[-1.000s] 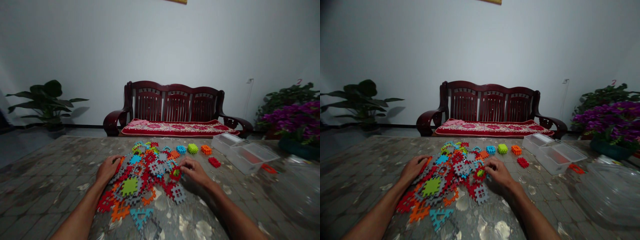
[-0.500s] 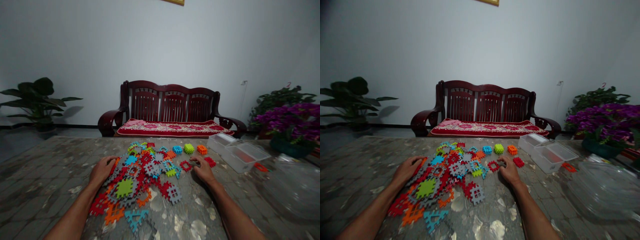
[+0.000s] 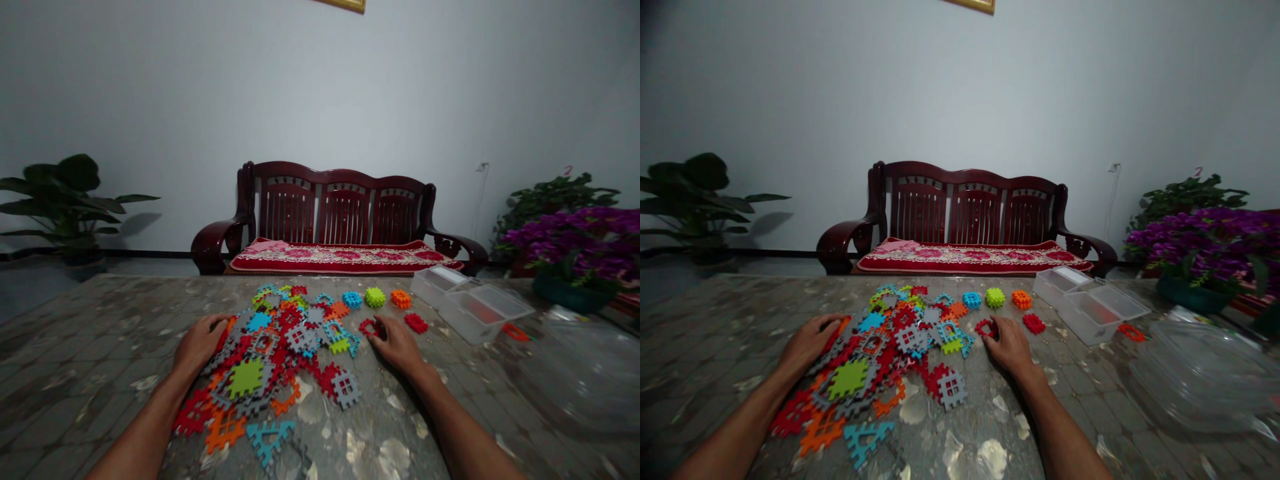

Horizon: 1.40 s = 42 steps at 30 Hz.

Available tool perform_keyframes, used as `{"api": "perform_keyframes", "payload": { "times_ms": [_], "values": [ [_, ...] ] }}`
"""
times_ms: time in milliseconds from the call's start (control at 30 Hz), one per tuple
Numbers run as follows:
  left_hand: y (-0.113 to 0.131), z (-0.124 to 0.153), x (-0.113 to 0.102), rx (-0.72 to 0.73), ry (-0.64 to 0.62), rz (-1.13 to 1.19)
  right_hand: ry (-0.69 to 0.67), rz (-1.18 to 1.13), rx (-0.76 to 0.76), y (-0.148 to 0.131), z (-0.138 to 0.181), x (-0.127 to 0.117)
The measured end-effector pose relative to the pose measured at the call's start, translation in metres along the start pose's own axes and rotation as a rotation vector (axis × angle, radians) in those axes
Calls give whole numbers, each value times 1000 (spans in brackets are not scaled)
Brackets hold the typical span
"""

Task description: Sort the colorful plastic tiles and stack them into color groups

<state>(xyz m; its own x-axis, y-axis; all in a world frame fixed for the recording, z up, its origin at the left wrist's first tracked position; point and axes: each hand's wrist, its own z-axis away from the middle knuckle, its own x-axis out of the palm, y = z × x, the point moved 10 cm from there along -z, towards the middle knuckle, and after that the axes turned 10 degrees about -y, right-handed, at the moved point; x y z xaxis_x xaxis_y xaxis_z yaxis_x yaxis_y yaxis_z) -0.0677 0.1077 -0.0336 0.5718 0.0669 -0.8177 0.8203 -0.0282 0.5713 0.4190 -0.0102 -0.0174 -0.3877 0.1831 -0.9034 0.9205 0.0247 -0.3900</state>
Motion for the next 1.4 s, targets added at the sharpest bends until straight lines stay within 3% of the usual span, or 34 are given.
{"api": "perform_keyframes", "payload": {
  "times_ms": [200,367,567,867,1400],
  "values": [
    [-5,-3,0,4,-3,-2,79,-18,64,17,-3,-12],
    [-6,-5,0,-9,-1,1,237,32,316,73,7,-51],
    [-2,-3,-2,-3,1,2,231,79,520,124,24,-67],
    [-1,-1,-3,-14,-7,-2,182,111,573,127,25,-60],
    [-3,-3,0,1,-11,12,227,224,532,119,26,-62]
  ]
}}
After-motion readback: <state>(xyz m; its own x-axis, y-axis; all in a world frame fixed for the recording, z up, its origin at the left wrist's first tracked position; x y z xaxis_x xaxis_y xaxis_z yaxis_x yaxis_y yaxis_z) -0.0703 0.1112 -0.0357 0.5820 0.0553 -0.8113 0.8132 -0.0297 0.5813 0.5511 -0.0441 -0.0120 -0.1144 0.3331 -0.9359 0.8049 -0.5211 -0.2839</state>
